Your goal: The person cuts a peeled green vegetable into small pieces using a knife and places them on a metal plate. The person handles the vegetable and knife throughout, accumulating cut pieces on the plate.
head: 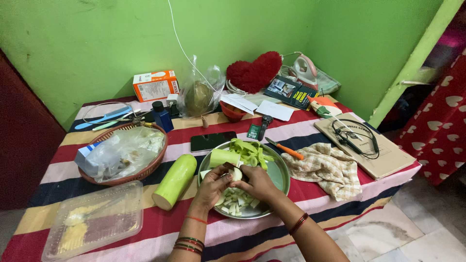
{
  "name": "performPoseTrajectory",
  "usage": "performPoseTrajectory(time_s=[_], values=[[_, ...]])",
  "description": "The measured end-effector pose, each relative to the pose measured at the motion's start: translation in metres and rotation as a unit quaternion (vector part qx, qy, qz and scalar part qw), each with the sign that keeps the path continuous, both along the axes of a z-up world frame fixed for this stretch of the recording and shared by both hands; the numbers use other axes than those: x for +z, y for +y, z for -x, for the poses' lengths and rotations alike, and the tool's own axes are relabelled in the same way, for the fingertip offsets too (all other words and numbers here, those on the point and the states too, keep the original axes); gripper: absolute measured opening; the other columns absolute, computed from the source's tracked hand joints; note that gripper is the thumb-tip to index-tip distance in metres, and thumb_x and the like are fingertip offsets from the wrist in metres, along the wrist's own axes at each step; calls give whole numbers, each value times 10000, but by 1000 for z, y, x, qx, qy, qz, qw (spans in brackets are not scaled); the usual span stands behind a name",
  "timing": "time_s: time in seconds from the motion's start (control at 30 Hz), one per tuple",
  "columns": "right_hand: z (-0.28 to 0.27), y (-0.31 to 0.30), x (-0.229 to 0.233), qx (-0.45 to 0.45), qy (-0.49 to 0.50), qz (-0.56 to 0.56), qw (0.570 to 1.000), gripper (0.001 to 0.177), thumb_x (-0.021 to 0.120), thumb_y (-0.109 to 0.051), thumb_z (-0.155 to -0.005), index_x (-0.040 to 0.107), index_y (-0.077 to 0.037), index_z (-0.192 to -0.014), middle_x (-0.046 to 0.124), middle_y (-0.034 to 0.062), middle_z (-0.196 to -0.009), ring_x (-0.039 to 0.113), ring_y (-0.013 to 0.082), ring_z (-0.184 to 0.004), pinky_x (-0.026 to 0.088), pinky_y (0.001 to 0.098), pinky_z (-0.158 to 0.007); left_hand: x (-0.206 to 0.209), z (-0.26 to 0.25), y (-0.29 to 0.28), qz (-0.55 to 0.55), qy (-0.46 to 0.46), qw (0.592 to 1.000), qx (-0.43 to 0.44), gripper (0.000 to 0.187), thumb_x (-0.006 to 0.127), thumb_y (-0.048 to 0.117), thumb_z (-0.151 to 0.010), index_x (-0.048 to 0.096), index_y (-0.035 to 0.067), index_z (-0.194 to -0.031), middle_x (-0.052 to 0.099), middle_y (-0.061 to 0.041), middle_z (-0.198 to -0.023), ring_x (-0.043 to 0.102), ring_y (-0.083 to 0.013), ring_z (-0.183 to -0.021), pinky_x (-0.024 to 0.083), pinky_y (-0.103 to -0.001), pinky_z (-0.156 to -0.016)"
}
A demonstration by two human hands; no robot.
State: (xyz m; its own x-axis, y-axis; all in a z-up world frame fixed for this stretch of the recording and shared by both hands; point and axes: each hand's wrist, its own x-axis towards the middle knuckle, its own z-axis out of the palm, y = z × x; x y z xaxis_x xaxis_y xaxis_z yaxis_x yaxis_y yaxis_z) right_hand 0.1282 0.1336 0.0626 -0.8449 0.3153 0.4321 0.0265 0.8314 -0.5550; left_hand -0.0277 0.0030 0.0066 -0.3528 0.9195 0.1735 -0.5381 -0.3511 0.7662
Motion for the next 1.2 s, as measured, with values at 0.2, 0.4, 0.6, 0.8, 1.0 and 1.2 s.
performPoseTrajectory(time_s=[0.2,0.4,0.6,0.8,1.0,1.2], values=[[-1,0,-1,30,35,-15,999,436,742,-441,-877,678,-10,-908,702,206,-830,686,422,-775,526,465,-676,6,-2,1,-15,5,1000,15,333,672,1,-929,663,11,-1262,667,-64,-1100,652,-146,-977,576,-305,-836],[2,0,-7,9,13,-33,999,392,729,-427,-884,709,-36,-898,706,204,-806,682,423,-752,525,481,-667,1,0,4,-27,8,999,28,354,652,-31,-932,655,19,-1283,666,-75,-1100,665,-161,-996,590,-328,-852],[1,0,-9,15,13,-63,998,396,710,-429,-918,712,-46,-815,703,179,-751,674,409,-703,515,480,-643,-4,3,5,-27,6,999,38,312,632,-24,-946,663,29,-1252,687,-82,-1091,680,-183,-1011,584,-329,-850],[-3,-3,-3,49,25,-112,992,411,682,-443,-913,713,-56,-779,707,176,-743,676,396,-686,515,474,-635,-5,5,7,-30,13,999,44,310,662,-57,-936,657,11,-1238,682,-62,-1092,687,-163,-989,572,-311,-875],[-9,-4,1,24,52,-88,994,359,570,-393,-1029,688,-90,-878,665,148,-769,660,384,-755,481,483,-685,-2,7,1,-9,-22,998,55,323,638,19,-917,654,24,-1240,706,-68,-1069,701,-160,-942,596,-321,-849],[-12,-4,6,12,106,-116,987,445,710,-476,-855,635,-39,-831,642,177,-756,650,403,-731,485,480,-643,-2,7,2,-33,-33,998,53,310,635,21,-974,651,-1,-1283,700,-82,-1085,675,-143,-918,566,-284,-802]])
